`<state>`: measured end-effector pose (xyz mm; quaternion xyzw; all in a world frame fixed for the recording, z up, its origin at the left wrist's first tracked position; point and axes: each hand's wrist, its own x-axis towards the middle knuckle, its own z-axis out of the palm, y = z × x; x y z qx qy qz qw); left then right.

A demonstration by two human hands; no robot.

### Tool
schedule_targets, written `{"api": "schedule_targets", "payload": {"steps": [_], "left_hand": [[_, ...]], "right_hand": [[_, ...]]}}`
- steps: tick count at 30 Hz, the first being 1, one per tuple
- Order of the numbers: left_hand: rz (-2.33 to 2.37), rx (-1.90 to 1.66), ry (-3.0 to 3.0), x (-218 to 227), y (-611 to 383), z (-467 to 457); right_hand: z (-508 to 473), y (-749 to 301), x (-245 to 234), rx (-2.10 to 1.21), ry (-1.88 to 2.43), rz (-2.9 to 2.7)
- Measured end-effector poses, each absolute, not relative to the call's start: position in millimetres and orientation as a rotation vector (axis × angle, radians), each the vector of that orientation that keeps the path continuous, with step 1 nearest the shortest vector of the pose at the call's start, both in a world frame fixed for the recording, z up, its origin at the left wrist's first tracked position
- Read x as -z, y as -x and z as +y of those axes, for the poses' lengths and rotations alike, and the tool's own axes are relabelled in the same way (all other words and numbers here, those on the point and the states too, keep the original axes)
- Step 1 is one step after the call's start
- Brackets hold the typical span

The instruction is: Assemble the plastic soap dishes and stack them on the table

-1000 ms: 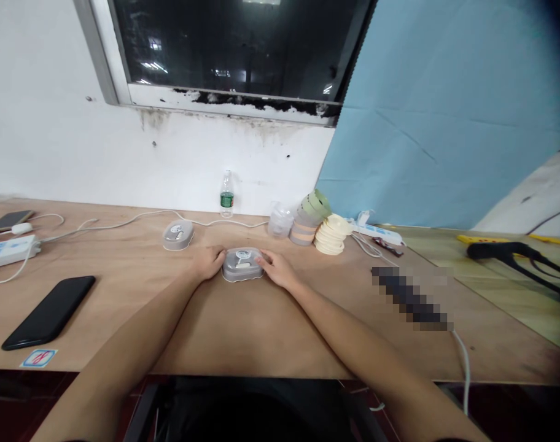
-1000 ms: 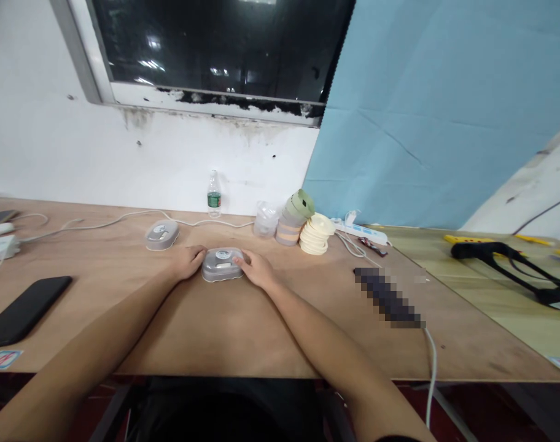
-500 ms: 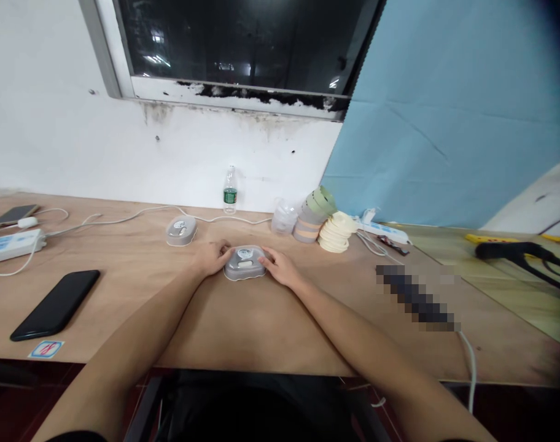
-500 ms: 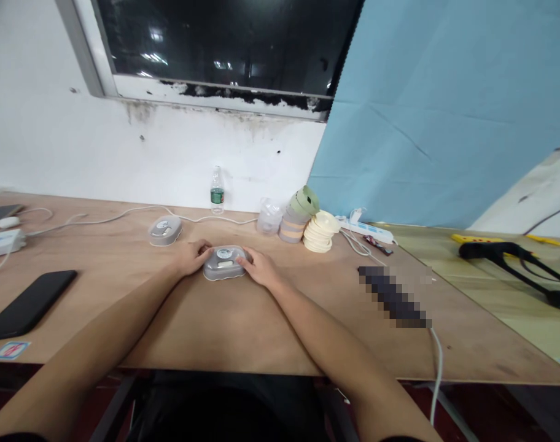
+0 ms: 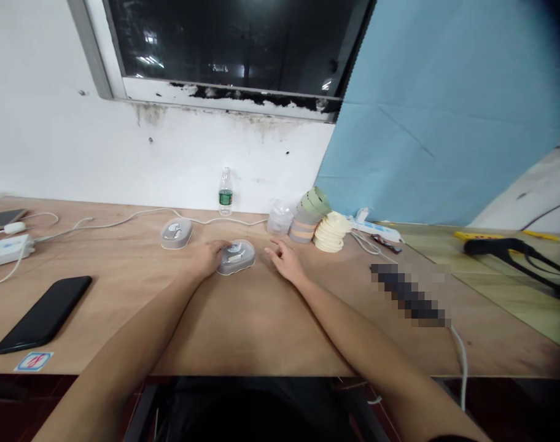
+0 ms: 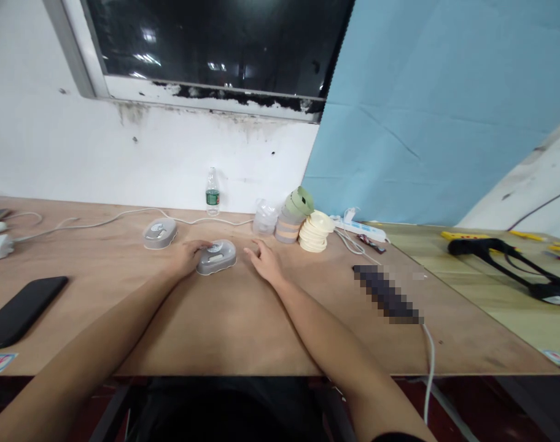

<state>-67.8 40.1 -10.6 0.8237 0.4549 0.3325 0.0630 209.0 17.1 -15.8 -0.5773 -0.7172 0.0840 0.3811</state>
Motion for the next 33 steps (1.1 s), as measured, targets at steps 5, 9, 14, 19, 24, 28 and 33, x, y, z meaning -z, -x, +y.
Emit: {"api": "schedule_targets", "payload": {"steps": [5, 9, 14, 19, 24, 28, 33], "left_hand": [[1.354, -0.902, -2.678, 2.1, 79.2, 38.6], [1.583, -0.851, -2.697, 1.6, 81.5, 37.8], [1.863, -0.813, -2.647, 7.8, 86.4, 43.8], [2.072, -0.753, -2.635, 9.7, 90.9, 44.6], [2.219, -0.755, -2.512, 9.9, 96.0, 45.1], [2.317, -0.754, -2.423, 9.0, 101.1, 46.4], [2.348, -0.725, -2.371, 6.4, 103.3, 48.0]], "right_hand": [[25.0, -255.5, 3.7, 0.066, 1.462, -1.533], [32.3, -302.5, 4.8, 0.182, 1.474, -1.198], [43.0, -343.7, 11.9, 0.214, 1.495, -0.907], [50.1, -365.2, 11.8, 0.328, 1.468, -0.84], [59.0, -383.2, 21.7, 0.362, 1.538, -1.012], [70.5, -393.5, 32.9, 0.332, 1.576, -1.068], [76.2, -397.0, 37.7, 0.318, 1.555, -1.098]]}}
